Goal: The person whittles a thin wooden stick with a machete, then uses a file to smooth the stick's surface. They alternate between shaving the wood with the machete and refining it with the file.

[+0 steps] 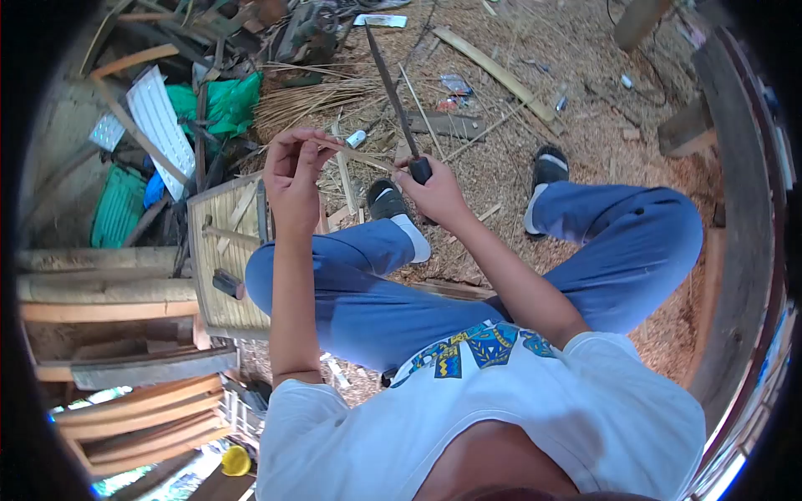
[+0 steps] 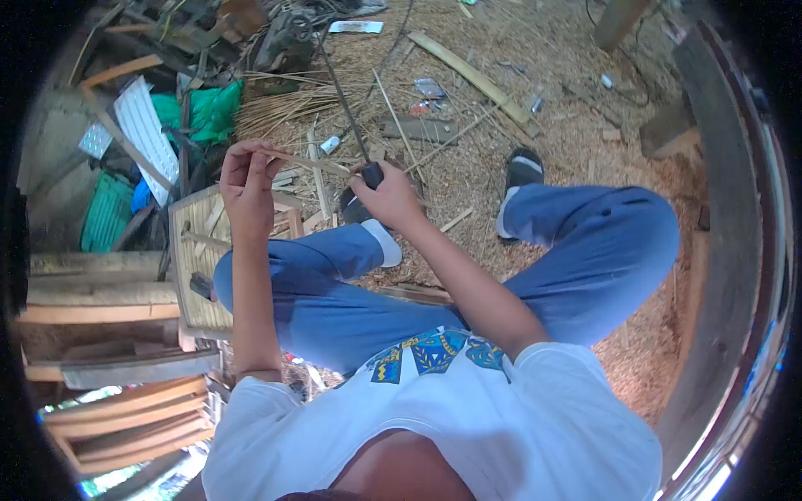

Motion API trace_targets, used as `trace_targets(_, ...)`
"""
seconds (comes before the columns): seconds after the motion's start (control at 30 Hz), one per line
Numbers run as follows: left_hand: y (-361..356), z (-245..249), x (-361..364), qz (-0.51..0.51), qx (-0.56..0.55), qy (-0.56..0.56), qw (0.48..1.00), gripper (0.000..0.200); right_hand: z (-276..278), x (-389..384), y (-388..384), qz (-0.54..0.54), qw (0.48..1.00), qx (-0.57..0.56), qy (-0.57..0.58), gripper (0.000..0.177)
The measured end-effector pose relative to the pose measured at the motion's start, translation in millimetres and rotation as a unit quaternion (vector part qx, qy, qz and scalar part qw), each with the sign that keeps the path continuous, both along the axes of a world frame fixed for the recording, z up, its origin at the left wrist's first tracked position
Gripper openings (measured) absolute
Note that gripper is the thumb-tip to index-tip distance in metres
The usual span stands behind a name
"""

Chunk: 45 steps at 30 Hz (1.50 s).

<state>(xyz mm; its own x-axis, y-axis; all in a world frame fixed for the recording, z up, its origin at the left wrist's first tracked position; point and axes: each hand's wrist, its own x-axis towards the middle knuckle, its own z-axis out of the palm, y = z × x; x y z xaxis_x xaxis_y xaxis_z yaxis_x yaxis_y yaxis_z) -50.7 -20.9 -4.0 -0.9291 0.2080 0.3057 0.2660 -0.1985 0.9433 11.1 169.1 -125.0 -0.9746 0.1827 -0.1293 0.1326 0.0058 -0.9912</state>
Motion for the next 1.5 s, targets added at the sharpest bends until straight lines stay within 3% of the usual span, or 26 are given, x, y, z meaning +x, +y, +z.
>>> trace_targets(0.17,-17,2,-1,0.005,0.025,-0.001,1.000,0.016,-8,4,-9,0.051,0.998,0.019,0.013,0.024)
trace_targets(0.4,-18,-8,7,0.040,0.015,-0.099,0.994,0.036,18,17,-28,0.007,0.999,-0.038,0.005,0.019)
trace_targets(0.5,-18,-30,10,0.002,-0.112,-0.064,0.992,0.031,38,21,-30,0.008,0.989,-0.135,-0.053,0.017)
trace_targets(0.87,-7,-32,20,-0.058,-0.168,-0.076,0.981,0.019,43,25,-36,0.010,0.989,-0.132,-0.064,0.020)
trace_targets(1.07,-4,-31,16,-0.063,-0.089,-0.081,0.991,0.023,70,22,-17,0.001,0.995,-0.066,-0.078,0.020)
trace_targets(1.23,-2,-14,18,-0.062,-0.087,-0.045,0.993,0.025,100,27,18,-0.035,0.999,0.000,-0.029,0.023)
trace_targets(1.4,2,32,13,0.017,-0.037,0.073,0.997,0.027,155,63,60,-0.076,0.997,-0.001,0.003,0.024)
trace_targets(1.5,9,82,11,0.045,0.075,0.095,0.992,0.029,195,96,76,-0.110,0.993,0.043,0.023,0.024)
